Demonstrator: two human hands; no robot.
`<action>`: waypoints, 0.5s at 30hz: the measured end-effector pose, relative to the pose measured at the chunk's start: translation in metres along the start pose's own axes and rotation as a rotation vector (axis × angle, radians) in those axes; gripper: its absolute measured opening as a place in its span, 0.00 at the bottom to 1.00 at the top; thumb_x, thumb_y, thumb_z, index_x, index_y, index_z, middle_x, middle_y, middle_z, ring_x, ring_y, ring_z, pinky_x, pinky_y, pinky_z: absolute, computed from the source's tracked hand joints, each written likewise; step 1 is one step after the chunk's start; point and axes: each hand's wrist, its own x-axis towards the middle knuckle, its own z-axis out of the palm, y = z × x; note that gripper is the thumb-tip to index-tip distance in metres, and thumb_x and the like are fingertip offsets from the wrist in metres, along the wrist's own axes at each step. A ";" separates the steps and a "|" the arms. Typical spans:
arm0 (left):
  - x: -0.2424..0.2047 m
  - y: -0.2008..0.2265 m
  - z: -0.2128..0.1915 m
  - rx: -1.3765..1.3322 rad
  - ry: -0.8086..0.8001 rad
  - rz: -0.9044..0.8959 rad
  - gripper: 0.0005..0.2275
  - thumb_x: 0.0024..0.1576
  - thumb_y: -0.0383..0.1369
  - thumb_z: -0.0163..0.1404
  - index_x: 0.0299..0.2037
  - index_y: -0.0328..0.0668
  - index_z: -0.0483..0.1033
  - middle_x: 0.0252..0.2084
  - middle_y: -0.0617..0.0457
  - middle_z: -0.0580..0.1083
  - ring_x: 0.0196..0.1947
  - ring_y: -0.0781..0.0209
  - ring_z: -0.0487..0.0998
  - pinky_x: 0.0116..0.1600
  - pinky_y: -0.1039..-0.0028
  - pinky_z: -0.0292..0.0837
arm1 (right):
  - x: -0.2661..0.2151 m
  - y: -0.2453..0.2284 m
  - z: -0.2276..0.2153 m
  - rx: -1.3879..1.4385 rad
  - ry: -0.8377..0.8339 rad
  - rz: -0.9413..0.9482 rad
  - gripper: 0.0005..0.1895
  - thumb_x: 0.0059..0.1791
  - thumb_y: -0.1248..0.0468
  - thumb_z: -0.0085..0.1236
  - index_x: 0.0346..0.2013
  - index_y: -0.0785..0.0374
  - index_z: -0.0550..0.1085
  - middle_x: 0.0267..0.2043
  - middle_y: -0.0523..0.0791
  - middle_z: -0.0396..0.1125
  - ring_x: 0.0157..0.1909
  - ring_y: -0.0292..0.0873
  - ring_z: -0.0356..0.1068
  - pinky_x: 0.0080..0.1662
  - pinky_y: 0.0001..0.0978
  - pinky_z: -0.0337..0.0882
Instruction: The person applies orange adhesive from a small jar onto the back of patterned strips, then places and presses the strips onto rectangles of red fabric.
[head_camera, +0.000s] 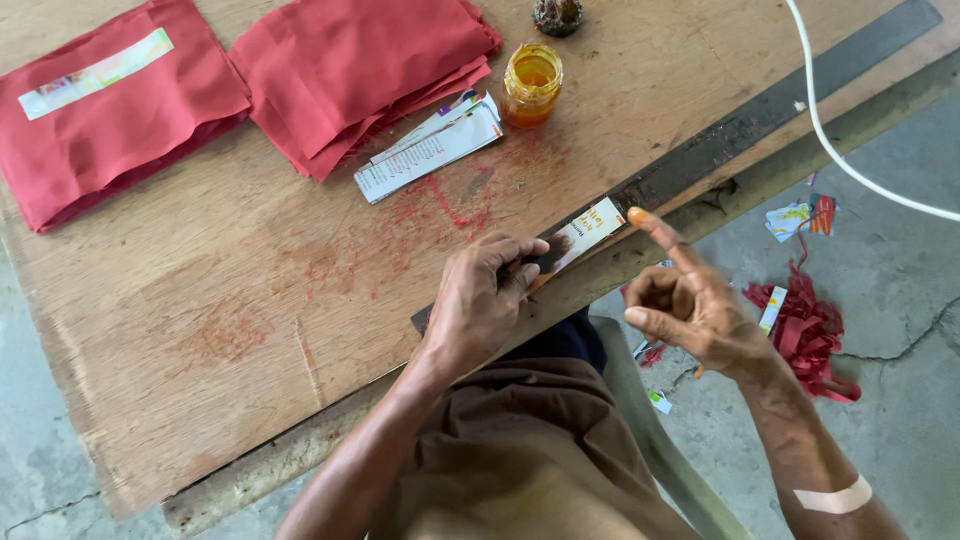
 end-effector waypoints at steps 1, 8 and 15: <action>-0.001 -0.001 0.000 0.019 0.010 0.017 0.09 0.58 0.25 0.55 0.48 0.35 0.81 0.41 0.46 0.79 0.36 0.57 0.81 0.43 0.69 0.75 | 0.001 0.003 0.001 0.029 -0.018 0.020 0.54 0.47 0.67 0.62 0.80 0.56 0.40 0.31 0.42 0.70 0.29 0.31 0.66 0.31 0.23 0.72; -0.003 -0.003 -0.001 -0.011 -0.019 -0.020 0.10 0.57 0.25 0.55 0.48 0.35 0.80 0.42 0.47 0.79 0.36 0.56 0.81 0.43 0.68 0.75 | 0.005 0.010 0.003 0.047 -0.042 0.097 0.55 0.47 0.66 0.62 0.80 0.53 0.38 0.30 0.42 0.70 0.29 0.31 0.66 0.32 0.24 0.70; -0.002 -0.004 -0.001 0.008 -0.029 -0.027 0.11 0.56 0.25 0.55 0.48 0.36 0.80 0.42 0.47 0.79 0.36 0.54 0.82 0.43 0.68 0.75 | 0.008 0.011 0.001 -0.030 -0.026 0.138 0.56 0.46 0.65 0.63 0.80 0.53 0.38 0.28 0.43 0.71 0.27 0.31 0.66 0.31 0.25 0.70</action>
